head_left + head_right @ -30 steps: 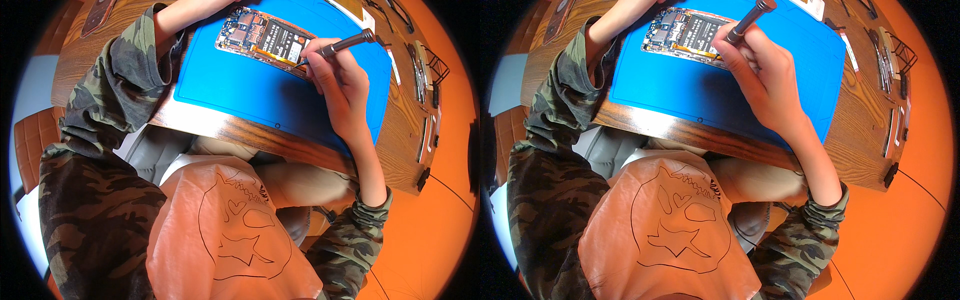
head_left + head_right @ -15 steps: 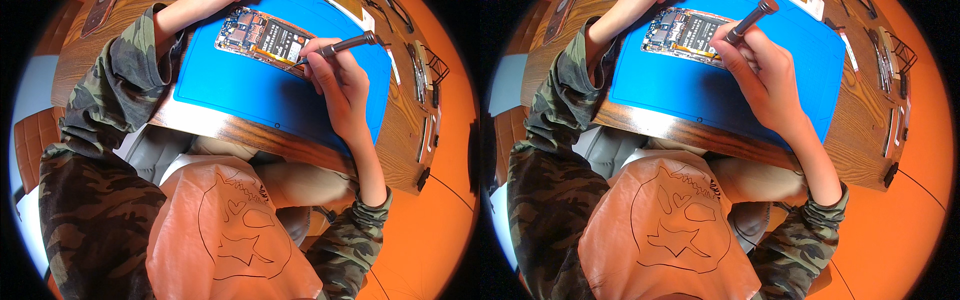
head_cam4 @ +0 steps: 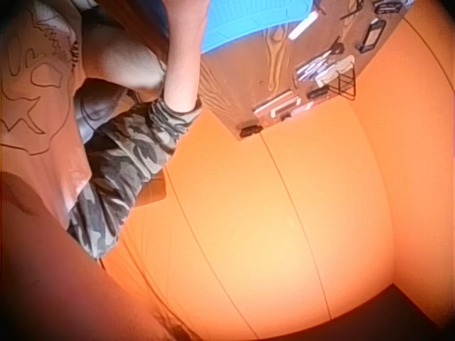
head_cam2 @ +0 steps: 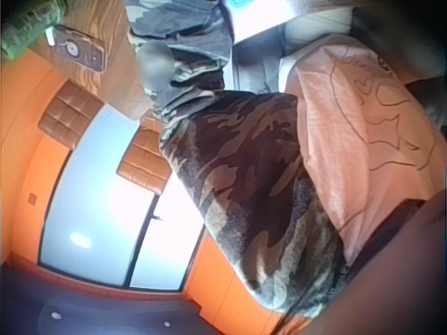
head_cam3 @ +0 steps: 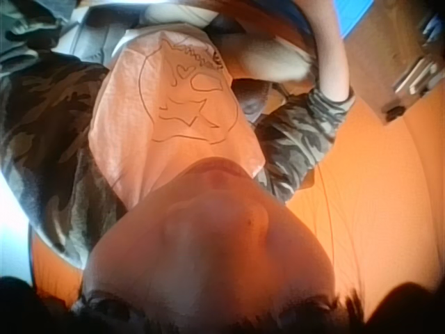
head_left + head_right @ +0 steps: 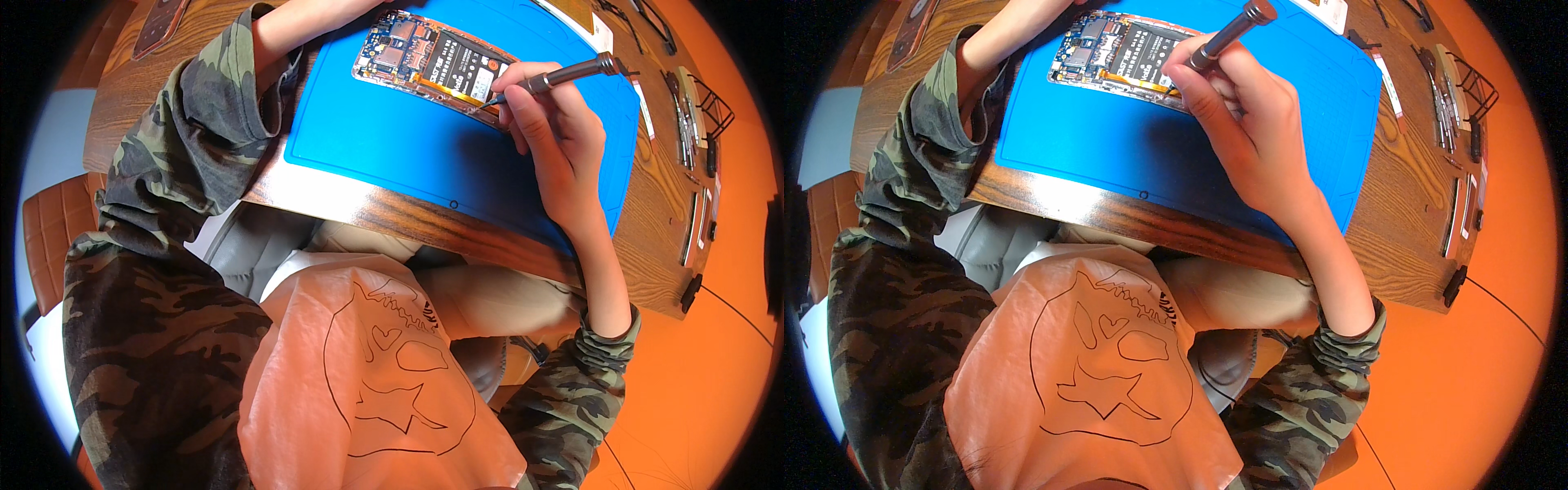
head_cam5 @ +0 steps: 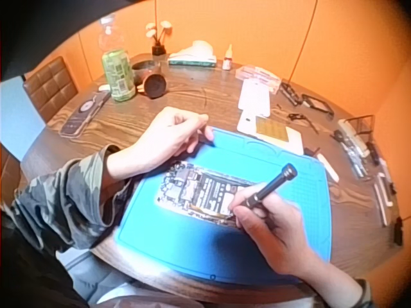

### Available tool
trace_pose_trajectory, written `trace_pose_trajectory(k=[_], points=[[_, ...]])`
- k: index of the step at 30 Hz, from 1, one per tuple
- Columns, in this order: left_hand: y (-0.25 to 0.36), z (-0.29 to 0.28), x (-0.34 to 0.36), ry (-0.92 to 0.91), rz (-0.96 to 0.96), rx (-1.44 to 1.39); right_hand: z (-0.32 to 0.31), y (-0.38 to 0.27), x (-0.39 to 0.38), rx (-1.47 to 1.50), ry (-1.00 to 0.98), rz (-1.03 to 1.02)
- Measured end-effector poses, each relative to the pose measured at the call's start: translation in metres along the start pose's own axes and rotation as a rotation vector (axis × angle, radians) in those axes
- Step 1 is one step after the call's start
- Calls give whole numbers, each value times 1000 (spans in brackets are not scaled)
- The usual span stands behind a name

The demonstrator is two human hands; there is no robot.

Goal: The person disassembles a smartphone on a blue mat, using a screwdriver to remove screws and a prying tool to separate the back cover. They handle the battery and internal components, then reassemble the phone by aligning and snapping the back cover into place.

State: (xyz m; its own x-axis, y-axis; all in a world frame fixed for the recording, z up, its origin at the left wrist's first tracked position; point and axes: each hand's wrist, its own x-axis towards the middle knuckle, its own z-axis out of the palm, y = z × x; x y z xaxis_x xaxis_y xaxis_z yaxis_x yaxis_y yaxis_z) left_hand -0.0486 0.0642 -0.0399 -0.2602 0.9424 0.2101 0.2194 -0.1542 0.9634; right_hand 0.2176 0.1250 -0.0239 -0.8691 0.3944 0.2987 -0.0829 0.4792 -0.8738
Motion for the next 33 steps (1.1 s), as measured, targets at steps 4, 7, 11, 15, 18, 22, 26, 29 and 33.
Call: trace_pose_trajectory(k=[4, 7, 11, 15, 18, 22, 26, 29, 33], points=[[0, 1, 0, 4, 8, 9, 0, 4, 0, -16, 5, -11], [11, 6, -4, 9, 17, 36, 1, 6, 0, -11, 10, -38], [40, 19, -18, -32, 66, -1, -1, 7, 1, -74, 31, -122], [63, 43, -27, -280, 258, -83, -1, 6, 7, -139, 52, -156], [66, 56, -27, -378, 340, -185, 2, 7, 12, -124, 74, -194], [64, 54, -27, -377, 331, -211, 1, 2, 13, 20, 50, 14], [63, 56, -28, -317, 331, -257, -9, -9, 17, -143, -32, -1], [64, 56, -29, -334, 381, -151, -13, -16, 20, 74, -25, -83], [62, 59, -34, -357, 309, -174, -15, -20, 16, -86, -52, -37]])
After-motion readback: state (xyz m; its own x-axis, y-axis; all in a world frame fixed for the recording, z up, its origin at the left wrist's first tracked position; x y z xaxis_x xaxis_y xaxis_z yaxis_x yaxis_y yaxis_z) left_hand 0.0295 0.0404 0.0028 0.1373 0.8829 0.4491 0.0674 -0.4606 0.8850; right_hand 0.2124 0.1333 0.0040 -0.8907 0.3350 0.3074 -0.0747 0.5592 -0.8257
